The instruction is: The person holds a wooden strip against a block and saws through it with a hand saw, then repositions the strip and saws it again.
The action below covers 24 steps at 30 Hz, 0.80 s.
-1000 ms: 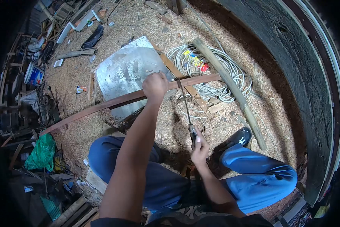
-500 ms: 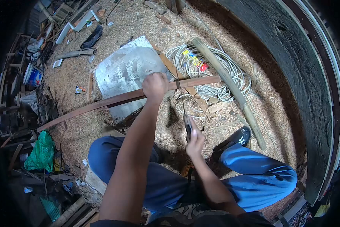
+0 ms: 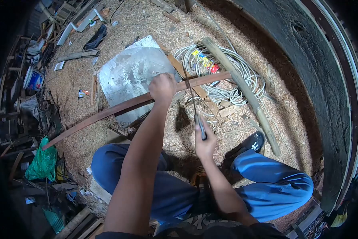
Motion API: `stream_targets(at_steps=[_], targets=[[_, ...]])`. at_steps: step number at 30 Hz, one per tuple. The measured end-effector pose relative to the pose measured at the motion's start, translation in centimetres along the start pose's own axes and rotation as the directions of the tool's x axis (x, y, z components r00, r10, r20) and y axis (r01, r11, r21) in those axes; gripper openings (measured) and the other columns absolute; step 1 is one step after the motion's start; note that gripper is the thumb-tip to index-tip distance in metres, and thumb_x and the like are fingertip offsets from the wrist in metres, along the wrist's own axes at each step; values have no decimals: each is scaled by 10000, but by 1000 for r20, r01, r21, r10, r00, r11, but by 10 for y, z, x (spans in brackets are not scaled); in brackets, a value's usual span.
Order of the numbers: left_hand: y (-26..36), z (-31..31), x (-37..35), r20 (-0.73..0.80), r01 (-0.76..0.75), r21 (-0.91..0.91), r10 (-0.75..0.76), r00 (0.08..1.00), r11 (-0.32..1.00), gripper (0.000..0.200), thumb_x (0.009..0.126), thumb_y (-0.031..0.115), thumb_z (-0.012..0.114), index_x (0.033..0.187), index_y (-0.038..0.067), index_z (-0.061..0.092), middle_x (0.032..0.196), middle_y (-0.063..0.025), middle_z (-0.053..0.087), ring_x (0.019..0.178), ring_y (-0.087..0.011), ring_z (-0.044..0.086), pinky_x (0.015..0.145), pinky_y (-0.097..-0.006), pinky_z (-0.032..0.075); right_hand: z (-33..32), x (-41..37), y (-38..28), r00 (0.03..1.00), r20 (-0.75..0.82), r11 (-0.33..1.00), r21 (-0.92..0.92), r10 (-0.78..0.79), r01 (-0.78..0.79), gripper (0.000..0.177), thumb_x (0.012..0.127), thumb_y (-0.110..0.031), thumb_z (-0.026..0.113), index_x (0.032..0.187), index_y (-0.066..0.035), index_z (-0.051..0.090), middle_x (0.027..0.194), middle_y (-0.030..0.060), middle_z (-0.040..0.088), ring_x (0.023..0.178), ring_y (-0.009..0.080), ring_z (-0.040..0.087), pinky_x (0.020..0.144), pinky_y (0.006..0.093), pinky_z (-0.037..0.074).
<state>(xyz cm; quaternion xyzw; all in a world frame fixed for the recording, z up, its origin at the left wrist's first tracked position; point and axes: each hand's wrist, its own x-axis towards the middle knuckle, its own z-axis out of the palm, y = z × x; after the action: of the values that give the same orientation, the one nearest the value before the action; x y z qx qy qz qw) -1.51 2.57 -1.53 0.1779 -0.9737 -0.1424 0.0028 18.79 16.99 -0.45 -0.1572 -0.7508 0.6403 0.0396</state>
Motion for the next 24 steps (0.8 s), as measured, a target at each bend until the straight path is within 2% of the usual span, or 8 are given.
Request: stream_targets(at_steps=[2, 6, 8, 12, 14, 15, 19, 24], targets=[[0, 1, -1, -93, -43, 9, 44, 995, 999, 373, 922, 320, 582, 769, 44, 780, 799, -225, 731, 753, -384, 734, 735, -469, 597, 1, 9, 0, 996, 28, 996, 36, 84, -85, 404, 1002, -96, 618, 1381, 39, 589, 1282, 228, 684, 1165, 201, 662, 984, 328, 503], [1, 2, 1, -89, -34, -13, 33, 996, 999, 379, 927, 331, 578, 786, 45, 783, 818, -236, 731, 779, -390, 735, 762, -468, 593, -27, -22, -6, 999, 46, 1000, -14, 13, -12, 396, 1010, -120, 620, 1376, 29, 598, 1229, 224, 710, 1135, 192, 675, 980, 310, 502], [1, 0, 1, 16, 38, -30, -38, 999, 999, 366, 935, 371, 569, 904, 92, 804, 897, -238, 737, 857, -425, 725, 830, -488, 581, -23, -26, 1, 1000, 5, 1000, 24, -10, 9, 382, 1014, -130, 617, 1366, 19, 611, 1204, 217, 722, 1099, 181, 689, 958, 301, 511], [-1, 4, 3, 1, 35, 11, -35, 999, 999, 359, 933, 365, 575, 901, 91, 804, 887, -232, 738, 852, -419, 727, 826, -485, 583, -7, 4, -12, 1000, 11, 999, -42, 11, -11, 375, 1007, -118, 625, 1359, 13, 618, 1214, 207, 721, 1133, 181, 680, 972, 297, 503], [-4, 7, 5, -8, -6, 4, 6, 1000, 1000, 361, 932, 362, 573, 899, 86, 803, 882, -232, 738, 844, -422, 726, 822, -483, 585, -4, 15, -8, 996, 29, 995, 40, 89, -90, 379, 1005, -116, 627, 1361, 14, 614, 1219, 212, 717, 1141, 178, 675, 980, 294, 498], [-3, 7, 3, -1, -11, 8, 11, 1000, 1000, 361, 932, 362, 573, 899, 86, 803, 882, -232, 738, 844, -422, 726, 822, -483, 585, -8, 10, 1, 1000, 20, 1000, 11, -6, 6, 382, 1006, -98, 622, 1370, 17, 607, 1241, 211, 709, 1126, 166, 673, 976, 294, 500], [1, 0, 2, -5, 11, -21, -11, 1000, 1000, 355, 930, 354, 574, 886, 87, 803, 884, -234, 737, 829, -426, 724, 812, -490, 583, -32, -32, 8, 996, 57, 996, 40, 73, -75, 388, 1002, -61, 617, 1380, 25, 598, 1282, 203, 691, 1178, 195, 660, 1006, 315, 496], [0, 2, 0, -15, 1, -1, -1, 1000, 1000, 364, 925, 357, 581, 860, 73, 800, 863, -235, 734, 816, -425, 723, 801, -500, 579, -11, 11, -1, 999, 46, 998, -62, -3, 6, 388, 1008, -84, 613, 1378, 31, 593, 1290, 211, 684, 1172, 195, 660, 995, 304, 501]])
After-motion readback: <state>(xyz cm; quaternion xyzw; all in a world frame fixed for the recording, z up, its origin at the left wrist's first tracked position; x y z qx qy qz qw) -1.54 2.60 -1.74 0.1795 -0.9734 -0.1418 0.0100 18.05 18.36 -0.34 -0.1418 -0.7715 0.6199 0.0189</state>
